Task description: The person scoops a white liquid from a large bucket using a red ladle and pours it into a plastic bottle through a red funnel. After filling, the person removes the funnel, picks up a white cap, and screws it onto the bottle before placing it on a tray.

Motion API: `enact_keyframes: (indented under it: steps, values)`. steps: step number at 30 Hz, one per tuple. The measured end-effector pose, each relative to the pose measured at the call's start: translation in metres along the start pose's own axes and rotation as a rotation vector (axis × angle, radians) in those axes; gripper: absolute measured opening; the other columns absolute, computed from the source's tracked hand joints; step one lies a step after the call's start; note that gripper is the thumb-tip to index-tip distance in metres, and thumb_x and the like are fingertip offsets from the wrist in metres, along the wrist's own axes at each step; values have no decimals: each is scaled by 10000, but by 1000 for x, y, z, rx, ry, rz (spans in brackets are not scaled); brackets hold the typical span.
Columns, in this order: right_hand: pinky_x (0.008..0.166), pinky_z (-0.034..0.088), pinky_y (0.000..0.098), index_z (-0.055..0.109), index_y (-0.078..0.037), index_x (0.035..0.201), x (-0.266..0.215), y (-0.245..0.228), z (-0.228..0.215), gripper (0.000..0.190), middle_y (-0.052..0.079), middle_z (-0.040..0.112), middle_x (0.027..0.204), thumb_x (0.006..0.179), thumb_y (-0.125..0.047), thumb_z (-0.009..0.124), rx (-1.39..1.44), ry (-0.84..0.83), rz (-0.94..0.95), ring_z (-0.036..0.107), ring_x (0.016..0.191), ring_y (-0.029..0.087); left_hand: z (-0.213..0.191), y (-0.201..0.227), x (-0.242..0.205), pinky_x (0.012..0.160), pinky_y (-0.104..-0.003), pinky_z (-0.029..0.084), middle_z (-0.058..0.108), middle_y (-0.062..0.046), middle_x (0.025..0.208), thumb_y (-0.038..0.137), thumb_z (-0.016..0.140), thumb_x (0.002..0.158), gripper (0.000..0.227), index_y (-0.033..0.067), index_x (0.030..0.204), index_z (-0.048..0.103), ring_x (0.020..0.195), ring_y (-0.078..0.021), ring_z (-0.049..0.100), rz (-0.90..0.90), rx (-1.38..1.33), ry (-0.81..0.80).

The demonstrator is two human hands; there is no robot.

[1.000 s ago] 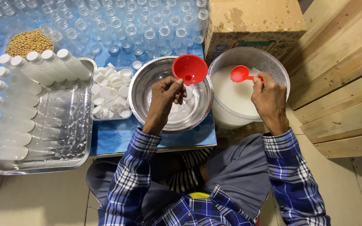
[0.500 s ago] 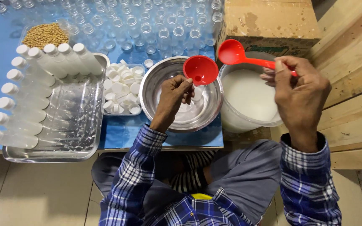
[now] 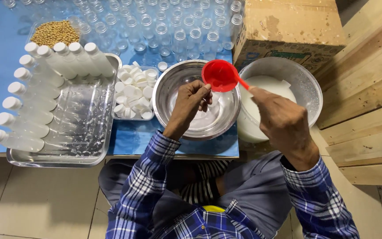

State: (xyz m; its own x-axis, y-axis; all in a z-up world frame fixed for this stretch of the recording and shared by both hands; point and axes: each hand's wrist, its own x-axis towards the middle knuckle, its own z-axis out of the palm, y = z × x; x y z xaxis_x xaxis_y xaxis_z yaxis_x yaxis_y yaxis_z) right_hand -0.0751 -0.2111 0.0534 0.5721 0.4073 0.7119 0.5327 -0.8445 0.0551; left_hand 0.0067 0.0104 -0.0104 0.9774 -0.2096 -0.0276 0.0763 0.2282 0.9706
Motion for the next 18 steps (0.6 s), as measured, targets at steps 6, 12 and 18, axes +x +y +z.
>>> enact_keyframes:
  steps: [6,12,18]
  values:
    - [730,619,394,720,25,1269,-30,30,-1,147,194,784,989,1140,-1,655,53,86,339,769,874,321,2,-12,6,437,-191,476,663,-122,632,248,673,967,256,46,809,676,454,-130,637,23,47,25]
    - [669,567,573,723,-39,1185,-77,76,54,157,248,728,807,1104,-147,641,-4,-157,577,723,780,475,6,-10,5,438,-188,479,678,-129,639,257,689,961,269,37,804,687,451,-126,636,-9,55,65]
    - [727,572,523,704,-82,1145,-112,105,98,166,143,750,803,1060,-208,638,96,-249,792,742,837,410,8,4,-3,459,-189,493,692,-129,659,295,696,960,294,41,812,685,468,-121,648,-23,75,79]
